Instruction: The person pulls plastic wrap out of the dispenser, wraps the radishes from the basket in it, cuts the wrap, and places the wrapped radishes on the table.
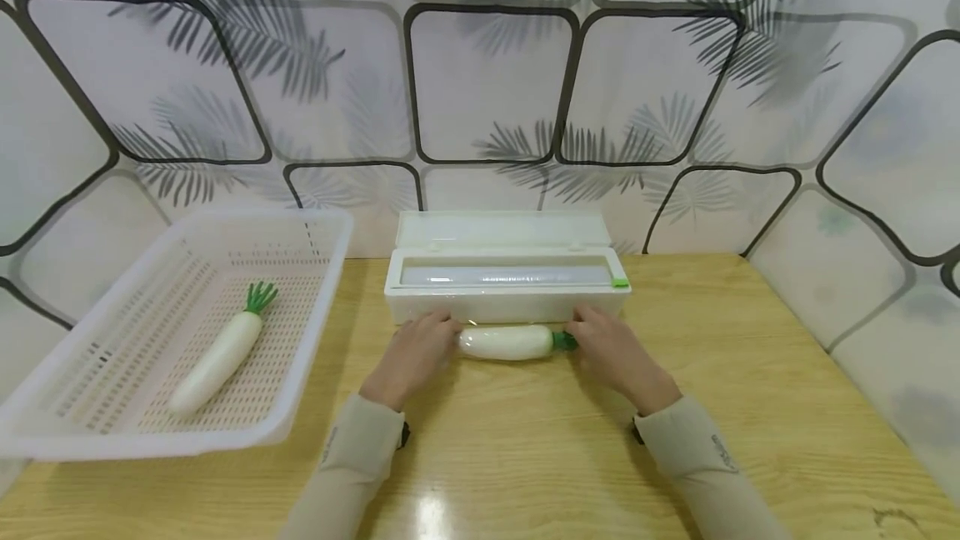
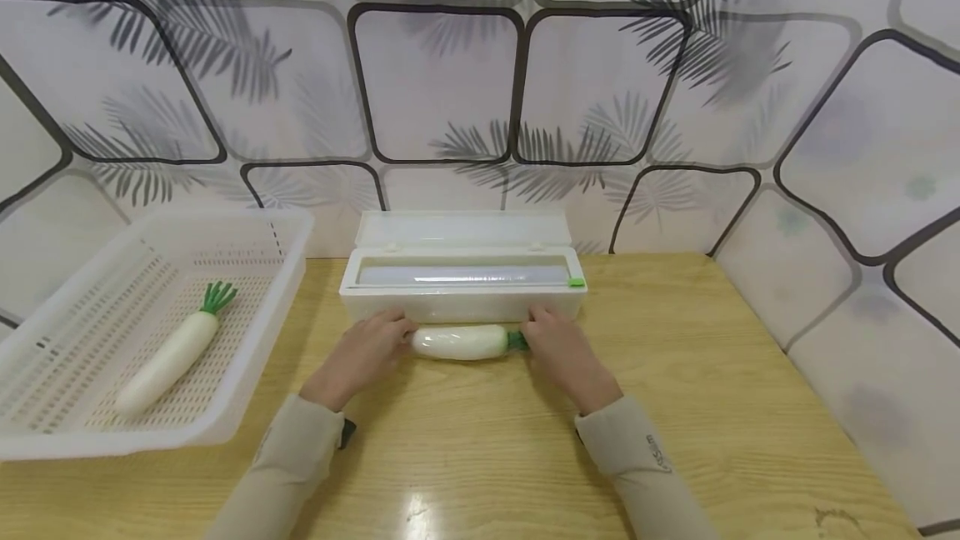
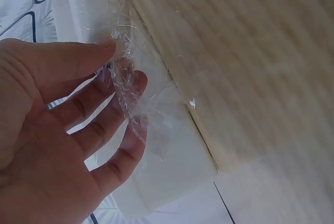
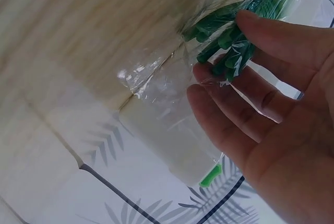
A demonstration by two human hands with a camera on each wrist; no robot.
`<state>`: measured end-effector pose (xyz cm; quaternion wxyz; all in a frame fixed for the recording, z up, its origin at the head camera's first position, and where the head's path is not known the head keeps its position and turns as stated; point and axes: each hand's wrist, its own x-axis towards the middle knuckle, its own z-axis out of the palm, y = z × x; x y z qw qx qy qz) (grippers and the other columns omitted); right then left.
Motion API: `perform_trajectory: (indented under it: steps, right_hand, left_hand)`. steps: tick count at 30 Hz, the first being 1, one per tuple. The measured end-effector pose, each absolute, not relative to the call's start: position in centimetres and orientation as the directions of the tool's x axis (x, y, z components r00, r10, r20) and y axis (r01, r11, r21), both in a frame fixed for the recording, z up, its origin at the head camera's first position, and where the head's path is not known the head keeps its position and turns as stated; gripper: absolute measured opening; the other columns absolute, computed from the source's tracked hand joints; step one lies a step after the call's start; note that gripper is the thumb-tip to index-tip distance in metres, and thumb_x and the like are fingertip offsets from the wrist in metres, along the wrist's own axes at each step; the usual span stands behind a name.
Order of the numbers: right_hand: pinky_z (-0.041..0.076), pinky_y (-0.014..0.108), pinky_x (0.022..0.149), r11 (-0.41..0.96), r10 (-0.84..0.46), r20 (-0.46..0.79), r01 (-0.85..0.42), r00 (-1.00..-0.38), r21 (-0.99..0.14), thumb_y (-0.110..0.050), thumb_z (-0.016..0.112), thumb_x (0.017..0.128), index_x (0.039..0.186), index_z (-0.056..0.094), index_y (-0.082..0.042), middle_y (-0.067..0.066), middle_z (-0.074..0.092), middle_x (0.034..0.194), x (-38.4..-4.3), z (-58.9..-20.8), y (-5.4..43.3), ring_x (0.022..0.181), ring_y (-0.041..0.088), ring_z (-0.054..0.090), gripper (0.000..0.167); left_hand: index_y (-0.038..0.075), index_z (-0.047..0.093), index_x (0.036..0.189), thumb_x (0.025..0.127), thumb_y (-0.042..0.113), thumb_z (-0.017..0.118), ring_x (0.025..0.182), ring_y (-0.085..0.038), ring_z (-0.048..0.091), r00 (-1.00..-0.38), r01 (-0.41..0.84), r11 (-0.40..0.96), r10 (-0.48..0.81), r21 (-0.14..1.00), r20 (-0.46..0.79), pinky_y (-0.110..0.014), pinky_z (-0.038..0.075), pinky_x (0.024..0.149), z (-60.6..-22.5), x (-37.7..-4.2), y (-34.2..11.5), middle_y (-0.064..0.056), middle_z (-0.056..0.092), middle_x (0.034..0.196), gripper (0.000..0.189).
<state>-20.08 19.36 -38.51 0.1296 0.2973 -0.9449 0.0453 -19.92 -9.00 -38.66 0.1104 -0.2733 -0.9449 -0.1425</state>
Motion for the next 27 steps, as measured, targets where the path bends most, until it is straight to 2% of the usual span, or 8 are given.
perform_trajectory:
  steps: [6, 12, 19, 21, 27]
  right_hand:
    - [0.056, 0.042, 0.070, 0.816, -0.549, 0.292, -0.577, -0.783, -0.012, 0.014, 0.075, 0.078, 0.100, 0.073, 0.004, 0.013, 0.060, 0.094, -20.2, -38.7, 19.5, 0.084, 0.029, 0.061, 0.024]
    - [0.055, 0.042, 0.069, 0.792, -0.581, 0.296, -0.610, -0.758, -0.007, 0.011, 0.078, 0.079, 0.106, 0.071, 0.003, 0.013, 0.061, 0.098, -20.4, -38.5, 20.0, 0.085, 0.029, 0.061, 0.030]
    - [0.057, 0.047, 0.075, 0.783, -0.554, 0.265, -0.602, -0.789, -0.158, -0.001, 0.080, 0.083, 0.118, 0.066, 0.001, 0.016, 0.066, 0.111, -20.2, -37.2, 21.4, 0.093, 0.033, 0.067, 0.037]
    - [0.057, 0.047, 0.075, 0.771, -0.546, 0.298, -0.609, -0.783, -0.186, -0.001, 0.079, 0.084, 0.117, 0.067, 0.003, 0.016, 0.068, 0.108, -20.3, -36.6, 21.9, 0.092, 0.033, 0.068, 0.035]
    - [0.055, 0.047, 0.066, 0.771, -0.435, 0.475, -0.589, -0.765, -0.243, 0.002, 0.079, 0.084, 0.106, 0.072, 0.004, 0.013, 0.069, 0.096, -21.0, -35.3, 23.8, 0.082, 0.031, 0.067, 0.023]
  left_hand:
    - [0.000, 0.073, 0.100, 0.091, -0.001, 0.073, 0.084, -0.029, 0.065, -0.806, 0.574, 0.796, 0.510, 0.190, 0.301, -0.042, 0.056, 0.071, -38.8, -19.8, -9.2, -0.010, 0.065, 0.091, 0.009]
    - [0.000, 0.071, 0.105, 0.097, 0.002, 0.066, 0.087, -0.032, 0.065, -0.791, 0.590, 0.793, 0.530, 0.152, 0.307, -0.047, 0.054, 0.077, -38.7, -19.5, -9.2, -0.012, 0.065, 0.094, 0.009]
    - [0.001, 0.069, 0.109, 0.097, 0.008, 0.069, 0.096, -0.034, 0.064, -0.774, 0.603, 0.790, 0.546, 0.111, 0.319, -0.051, 0.051, 0.085, -37.7, -18.8, -9.4, -0.014, 0.068, 0.102, 0.014]
    - [0.002, 0.070, 0.113, 0.096, 0.009, 0.070, 0.099, -0.034, 0.064, -0.773, 0.603, 0.790, 0.546, 0.110, 0.323, -0.051, 0.051, 0.086, -37.4, -18.7, -9.4, -0.013, 0.068, 0.105, 0.018]
    - [0.005, 0.072, 0.108, 0.092, 0.008, 0.075, 0.098, -0.032, 0.065, -0.742, 0.630, 0.769, 0.556, 0.106, 0.375, -0.050, 0.052, 0.086, -36.6, -19.1, -9.1, -0.010, 0.070, 0.102, 0.017]
